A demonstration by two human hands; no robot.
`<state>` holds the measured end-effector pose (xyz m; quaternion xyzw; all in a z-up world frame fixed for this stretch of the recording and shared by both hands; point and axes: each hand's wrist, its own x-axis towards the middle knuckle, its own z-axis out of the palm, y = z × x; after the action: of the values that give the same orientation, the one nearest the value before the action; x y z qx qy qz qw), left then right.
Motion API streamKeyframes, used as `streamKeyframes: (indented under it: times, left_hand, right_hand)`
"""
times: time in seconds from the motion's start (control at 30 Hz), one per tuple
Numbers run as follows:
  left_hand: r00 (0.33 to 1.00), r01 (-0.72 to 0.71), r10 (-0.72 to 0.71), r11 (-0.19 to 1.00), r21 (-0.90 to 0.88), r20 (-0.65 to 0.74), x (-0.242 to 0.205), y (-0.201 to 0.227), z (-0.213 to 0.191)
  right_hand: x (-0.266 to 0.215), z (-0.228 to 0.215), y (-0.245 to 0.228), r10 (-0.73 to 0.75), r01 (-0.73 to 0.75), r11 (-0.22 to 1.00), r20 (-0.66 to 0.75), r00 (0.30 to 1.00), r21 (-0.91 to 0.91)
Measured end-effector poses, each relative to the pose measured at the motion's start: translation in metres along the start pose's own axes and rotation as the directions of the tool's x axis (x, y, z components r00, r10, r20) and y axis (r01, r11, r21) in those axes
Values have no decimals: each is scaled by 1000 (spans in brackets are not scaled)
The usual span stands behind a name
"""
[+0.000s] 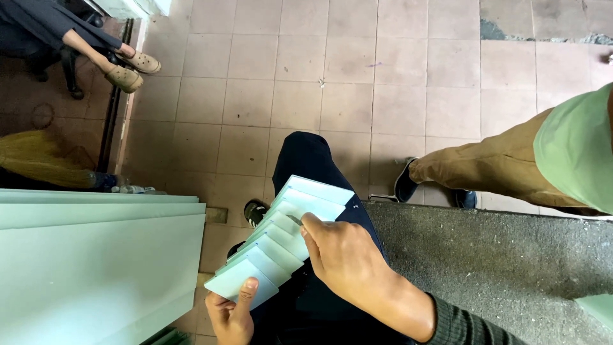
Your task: Inspecting and separating a stack of thin white panels using a small tool
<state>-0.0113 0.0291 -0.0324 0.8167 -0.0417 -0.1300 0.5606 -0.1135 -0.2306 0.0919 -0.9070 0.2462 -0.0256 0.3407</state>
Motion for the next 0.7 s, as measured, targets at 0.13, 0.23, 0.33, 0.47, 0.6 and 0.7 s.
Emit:
streamKeyframes:
  times: [0.13, 0.23, 0.33, 0.47, 0.6, 0.7]
  left_hand:
    - [996, -66, 68, 997, -29, 56, 6, 24, 5]
    - [991, -79, 95, 984, -159, 96, 7, 21, 6]
    - [995, -69, 80, 985, -156, 64, 6, 16, 6]
    - [982, -126, 139, 986, -108, 127, 8, 30, 5]
    - [985, -128, 134, 989, -68, 109, 7, 37, 5]
    - [990, -93, 96, 995, -33, 99, 6, 29, 2]
  right_hand:
    - [-12, 23, 25, 24, -26, 996, -14, 1000, -89]
    - [-18, 26, 43, 10, -6, 991, 28, 1000, -132]
    - [-18, 17, 52, 13, 1, 994, 124, 992, -114]
    - [-1, -8, 31, -11, 11, 1000, -7, 1000, -30]
    - [15, -18, 3, -47, 47, 999, -31, 998, 3]
    - [13, -4, -1, -49, 48, 999, -31, 998, -22]
